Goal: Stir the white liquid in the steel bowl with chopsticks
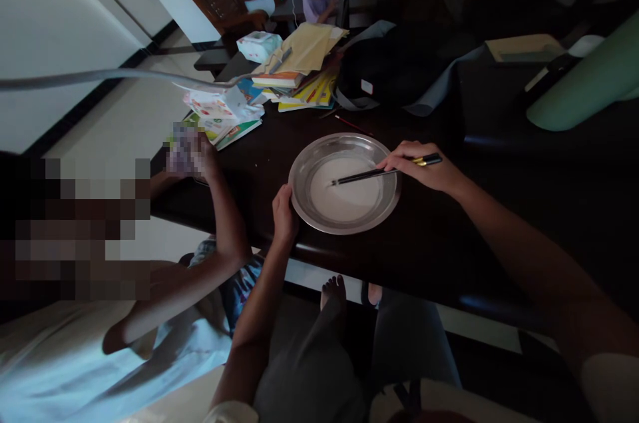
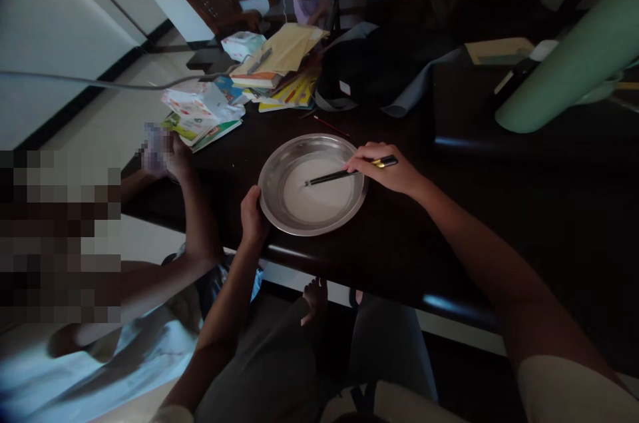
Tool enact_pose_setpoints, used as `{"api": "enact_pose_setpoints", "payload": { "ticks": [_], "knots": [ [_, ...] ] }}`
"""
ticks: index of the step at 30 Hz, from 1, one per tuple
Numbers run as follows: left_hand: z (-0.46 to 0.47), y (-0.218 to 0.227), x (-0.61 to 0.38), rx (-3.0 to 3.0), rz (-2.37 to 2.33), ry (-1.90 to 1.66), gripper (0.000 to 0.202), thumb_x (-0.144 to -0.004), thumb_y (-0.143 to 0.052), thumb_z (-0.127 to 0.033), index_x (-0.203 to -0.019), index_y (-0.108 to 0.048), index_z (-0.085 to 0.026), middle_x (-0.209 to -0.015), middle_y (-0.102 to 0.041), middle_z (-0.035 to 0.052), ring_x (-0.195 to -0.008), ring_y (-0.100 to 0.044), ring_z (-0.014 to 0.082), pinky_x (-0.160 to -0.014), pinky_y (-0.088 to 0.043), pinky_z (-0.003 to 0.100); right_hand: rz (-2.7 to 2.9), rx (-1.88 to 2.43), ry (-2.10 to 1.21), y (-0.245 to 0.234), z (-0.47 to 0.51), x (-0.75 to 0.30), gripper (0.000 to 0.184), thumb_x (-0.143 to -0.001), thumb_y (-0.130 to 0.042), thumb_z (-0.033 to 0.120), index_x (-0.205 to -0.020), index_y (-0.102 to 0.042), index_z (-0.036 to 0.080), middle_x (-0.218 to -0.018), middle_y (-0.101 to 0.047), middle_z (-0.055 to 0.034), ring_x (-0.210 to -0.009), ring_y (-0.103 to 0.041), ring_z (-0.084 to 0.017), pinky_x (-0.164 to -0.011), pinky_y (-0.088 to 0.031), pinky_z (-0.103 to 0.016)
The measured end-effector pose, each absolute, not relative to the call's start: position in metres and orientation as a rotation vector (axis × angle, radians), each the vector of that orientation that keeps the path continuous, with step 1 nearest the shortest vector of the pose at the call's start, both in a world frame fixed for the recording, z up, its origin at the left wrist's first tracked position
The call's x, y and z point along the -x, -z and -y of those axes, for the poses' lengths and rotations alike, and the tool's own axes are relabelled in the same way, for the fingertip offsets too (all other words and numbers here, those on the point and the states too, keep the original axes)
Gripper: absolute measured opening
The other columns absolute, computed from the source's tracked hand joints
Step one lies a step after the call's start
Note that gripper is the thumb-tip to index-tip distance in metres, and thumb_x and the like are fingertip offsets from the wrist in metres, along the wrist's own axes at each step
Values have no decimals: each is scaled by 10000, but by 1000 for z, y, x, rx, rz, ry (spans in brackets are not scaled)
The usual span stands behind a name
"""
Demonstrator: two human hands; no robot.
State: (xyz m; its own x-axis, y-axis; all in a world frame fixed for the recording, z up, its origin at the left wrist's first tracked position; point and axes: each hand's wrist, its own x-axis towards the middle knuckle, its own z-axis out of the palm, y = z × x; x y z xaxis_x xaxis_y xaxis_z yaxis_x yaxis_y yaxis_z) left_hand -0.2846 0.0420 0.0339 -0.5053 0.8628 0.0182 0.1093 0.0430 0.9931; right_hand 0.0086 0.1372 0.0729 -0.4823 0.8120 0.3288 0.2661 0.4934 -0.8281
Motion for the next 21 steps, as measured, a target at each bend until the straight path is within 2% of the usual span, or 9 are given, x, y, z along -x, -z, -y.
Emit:
{"api": "enact_pose_setpoints", "payload": {
  "ticks": [3, 6, 10, 13, 16, 19, 21],
  "knots": [
    [-44, -28, 286, -976, -1698, -1542, 344, -937, -534, -155, -596, -512, -195, -636, -477, -19, -707, -448, 144, -702, -441, 216, 1877, 951, -886, -74, -142, -15, 321, -953, -664, 456, -690, -761, 301, -805, -805, -26, -839, -756, -245, -854, -574, -442],
    [-46, -22, 288, -942, -1720, -1559, 336, -928, -576, -193, -598, -516, -197, -635, -485, -17, -711, -467, 148, -704, -442, 219, 1830, 923, -988, -77, -142, -19, 417, -973, -627, 492, -617, -718, 294, -721, -779, -26, -764, -757, -235, -806, -580, -430],
    [-45, -21, 290, -966, -1712, -1556, 323, -918, -579, -182, -600, -528, -194, -638, -491, -16, -710, -477, 146, -705, -437, 217, 1953, 863, -1077, -75, -136, -11, 311, -940, -665, 466, -699, -762, 295, -838, -816, -15, -847, -765, -229, -816, -581, -406],
    [-43, -25, 289, -986, -1681, -1545, 338, -922, -544, -143, -588, -521, -189, -639, -481, -23, -697, -460, 135, -708, -431, 210, 1992, 905, -953, -74, -136, -9, 220, -918, -696, 429, -766, -792, 303, -887, -819, -16, -892, -752, -236, -851, -574, -420],
    [-44, -28, 287, -949, -1677, -1553, 357, -928, -512, -124, -577, -501, -191, -629, -464, -28, -678, -436, 130, -690, -426, 205, 1902, 968, -856, -77, -140, -14, 283, -939, -677, 431, -706, -770, 301, -814, -797, -28, -849, -748, -246, -858, -570, -451],
    [-45, -29, 286, -950, -1687, -1555, 362, -930, -510, -133, -573, -494, -195, -628, -459, -25, -678, -432, 135, -681, -429, 208, 1857, 940, -943, -80, -140, -17, 392, -969, -636, 463, -630, -729, 289, -750, -779, -37, -793, -754, -245, -826, -575, -451],
    [-45, -27, 287, -975, -1699, -1550, 343, -925, -541, -156, -586, -511, -195, -638, -473, -19, -698, -448, 141, -695, -439, 211, 1896, 898, -1023, -79, -138, -15, 377, -962, -644, 473, -646, -738, 290, -775, -790, -35, -806, -761, -242, -814, -578, -434]
  ]
}}
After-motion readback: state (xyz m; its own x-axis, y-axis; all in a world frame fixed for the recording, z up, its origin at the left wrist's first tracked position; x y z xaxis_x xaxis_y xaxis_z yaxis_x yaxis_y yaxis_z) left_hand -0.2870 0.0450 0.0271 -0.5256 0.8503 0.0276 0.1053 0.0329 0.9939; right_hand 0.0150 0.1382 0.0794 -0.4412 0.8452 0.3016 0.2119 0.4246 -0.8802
